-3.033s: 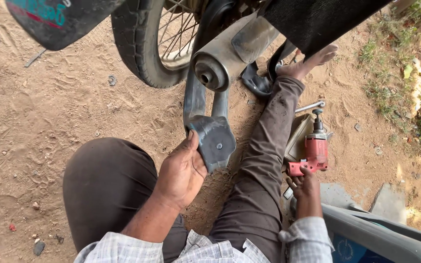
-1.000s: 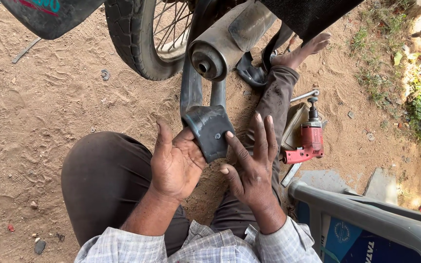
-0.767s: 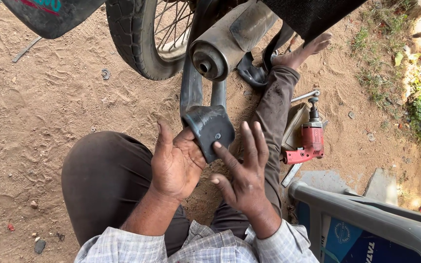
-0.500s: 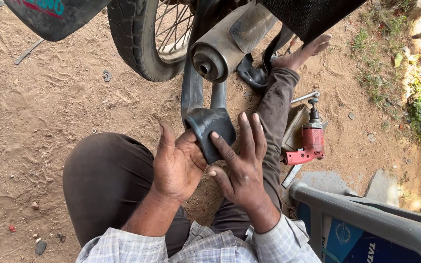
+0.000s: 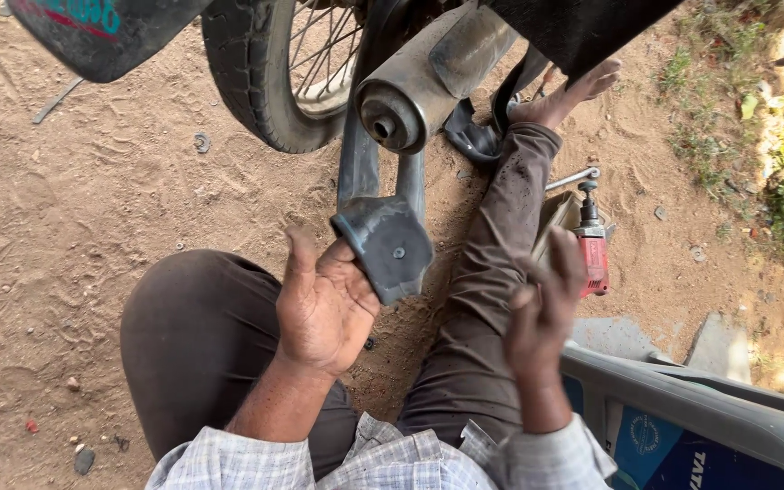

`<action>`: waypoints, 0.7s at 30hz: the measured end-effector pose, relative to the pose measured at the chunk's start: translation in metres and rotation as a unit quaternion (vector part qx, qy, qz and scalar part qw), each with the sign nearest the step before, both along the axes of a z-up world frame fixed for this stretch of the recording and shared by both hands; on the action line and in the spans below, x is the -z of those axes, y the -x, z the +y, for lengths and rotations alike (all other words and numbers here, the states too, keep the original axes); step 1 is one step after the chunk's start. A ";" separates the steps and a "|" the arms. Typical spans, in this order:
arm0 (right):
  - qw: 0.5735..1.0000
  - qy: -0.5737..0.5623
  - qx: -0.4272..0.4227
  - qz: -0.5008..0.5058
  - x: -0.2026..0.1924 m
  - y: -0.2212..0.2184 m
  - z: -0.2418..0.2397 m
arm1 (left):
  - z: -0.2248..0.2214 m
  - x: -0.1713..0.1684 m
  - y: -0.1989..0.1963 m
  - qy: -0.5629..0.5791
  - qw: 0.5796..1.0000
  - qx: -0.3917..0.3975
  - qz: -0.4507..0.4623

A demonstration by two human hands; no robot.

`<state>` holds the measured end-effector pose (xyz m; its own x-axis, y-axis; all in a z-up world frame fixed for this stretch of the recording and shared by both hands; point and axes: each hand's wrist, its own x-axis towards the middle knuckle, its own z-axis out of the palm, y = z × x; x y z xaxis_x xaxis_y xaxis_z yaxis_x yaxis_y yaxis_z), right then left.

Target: Repairing a puncture in a motorcycle inner tube using patches and adhesive.

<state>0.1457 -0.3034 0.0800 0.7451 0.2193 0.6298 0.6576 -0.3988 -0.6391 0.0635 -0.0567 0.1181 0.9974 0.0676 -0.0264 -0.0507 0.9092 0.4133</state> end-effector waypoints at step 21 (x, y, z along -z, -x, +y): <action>0.526 -0.627 0.165 0.550 0.290 -0.088 -0.233 | -0.006 -0.013 -0.010 -0.059 0.994 -0.028 0.088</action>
<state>0.2335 -0.5362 -0.2103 0.6765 -0.1097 -0.7283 -0.3587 0.8145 -0.4559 0.0740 -0.0631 0.1306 0.9725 0.1356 -0.1893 -0.0167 0.8514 0.5242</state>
